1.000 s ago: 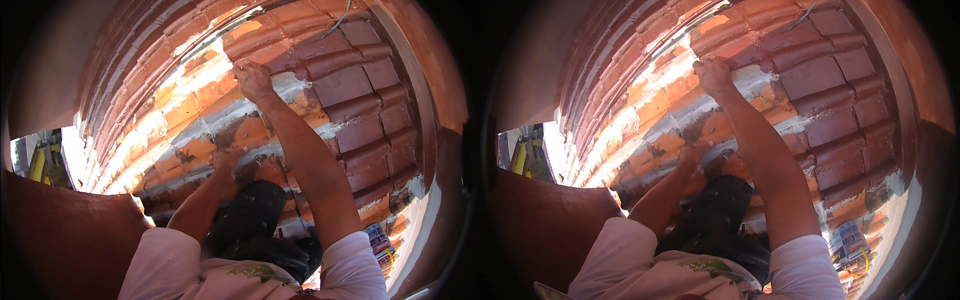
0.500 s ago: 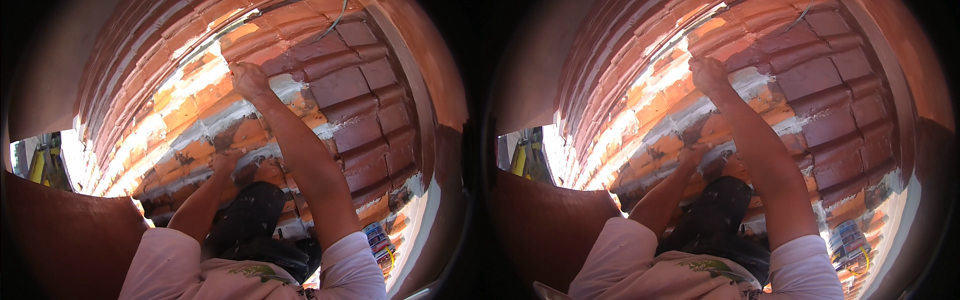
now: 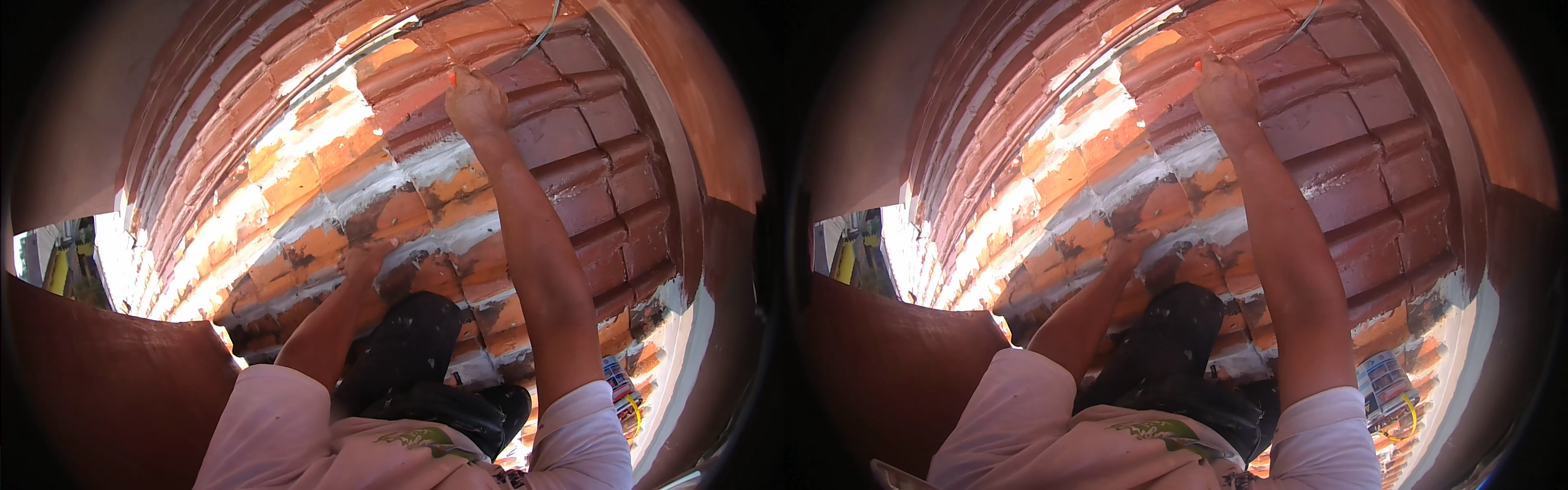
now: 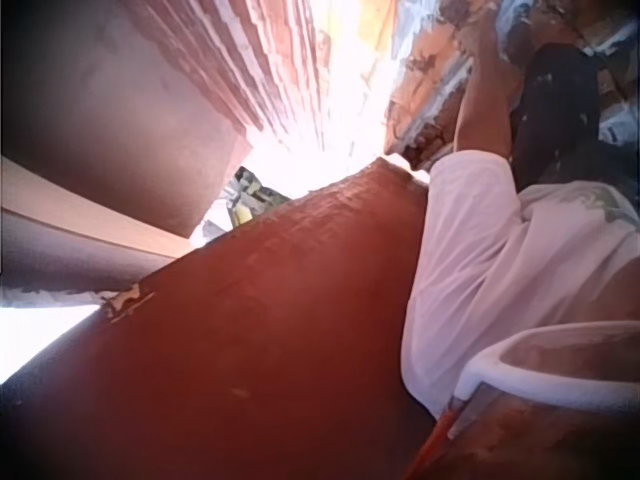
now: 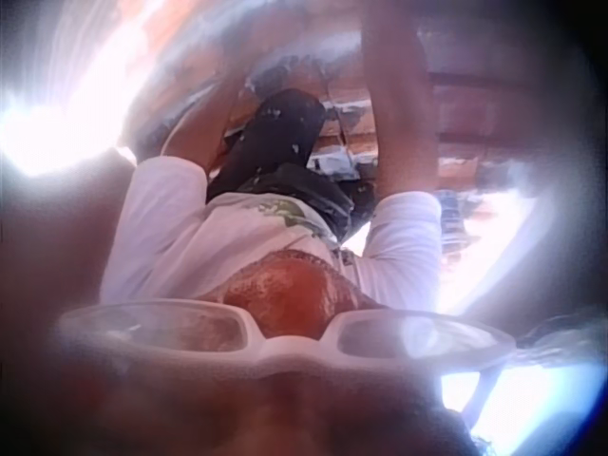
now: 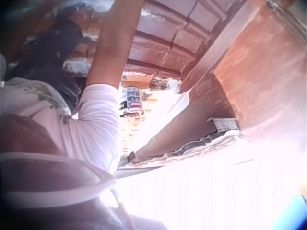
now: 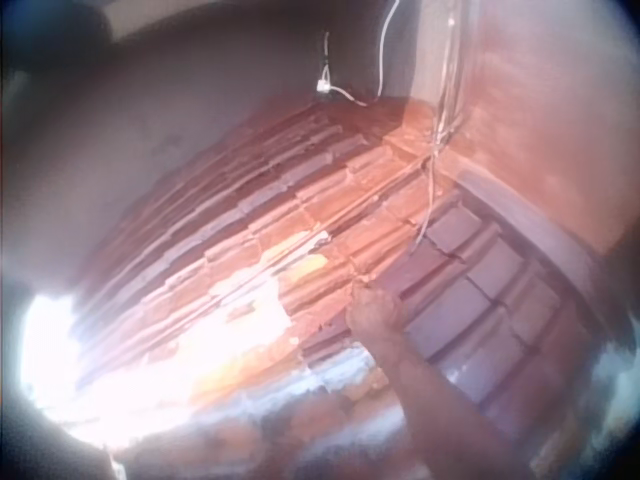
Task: The person paints the underside of a curved tiled roof using a paintbrush. They repeatedly dip the brush into a bucket of reddish-brown paint and apply it to the tiles, working methodically across the surface.
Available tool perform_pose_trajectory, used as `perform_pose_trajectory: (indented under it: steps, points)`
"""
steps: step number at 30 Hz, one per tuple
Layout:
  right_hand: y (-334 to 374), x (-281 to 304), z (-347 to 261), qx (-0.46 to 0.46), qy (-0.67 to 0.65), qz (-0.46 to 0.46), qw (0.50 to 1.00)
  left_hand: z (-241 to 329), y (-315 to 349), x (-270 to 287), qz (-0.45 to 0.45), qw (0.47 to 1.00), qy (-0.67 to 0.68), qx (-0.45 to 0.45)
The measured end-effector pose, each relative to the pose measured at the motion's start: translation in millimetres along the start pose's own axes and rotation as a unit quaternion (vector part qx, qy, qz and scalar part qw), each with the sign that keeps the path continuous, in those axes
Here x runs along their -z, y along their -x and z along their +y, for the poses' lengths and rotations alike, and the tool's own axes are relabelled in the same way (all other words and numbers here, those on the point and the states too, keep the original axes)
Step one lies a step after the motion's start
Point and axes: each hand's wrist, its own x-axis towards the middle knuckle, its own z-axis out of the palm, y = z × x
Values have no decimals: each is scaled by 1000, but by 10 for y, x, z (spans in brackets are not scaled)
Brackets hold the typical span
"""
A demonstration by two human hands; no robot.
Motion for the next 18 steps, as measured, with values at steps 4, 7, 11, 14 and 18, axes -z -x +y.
perform_pose_trajectory:
  steps: [4,7,11,14,18]
  points:
    - [539,-279,-771,107,-12,-122,987,-3,-64,-53,-4,1000,-26,14]
    - [1028,-476,-1323,139,-78,-102,982,-25,-90,30,-66,998,18,0]
    - [1074,-464,-1204,3,-267,-102,958,-58,-27,102,-79,996,35,-36]
    - [907,-262,-544,-156,-326,-75,929,-51,8,54,-19,998,40,-50]
    - [700,16,274,-215,-301,73,926,-42,-42,-30,0,1000,25,-8]
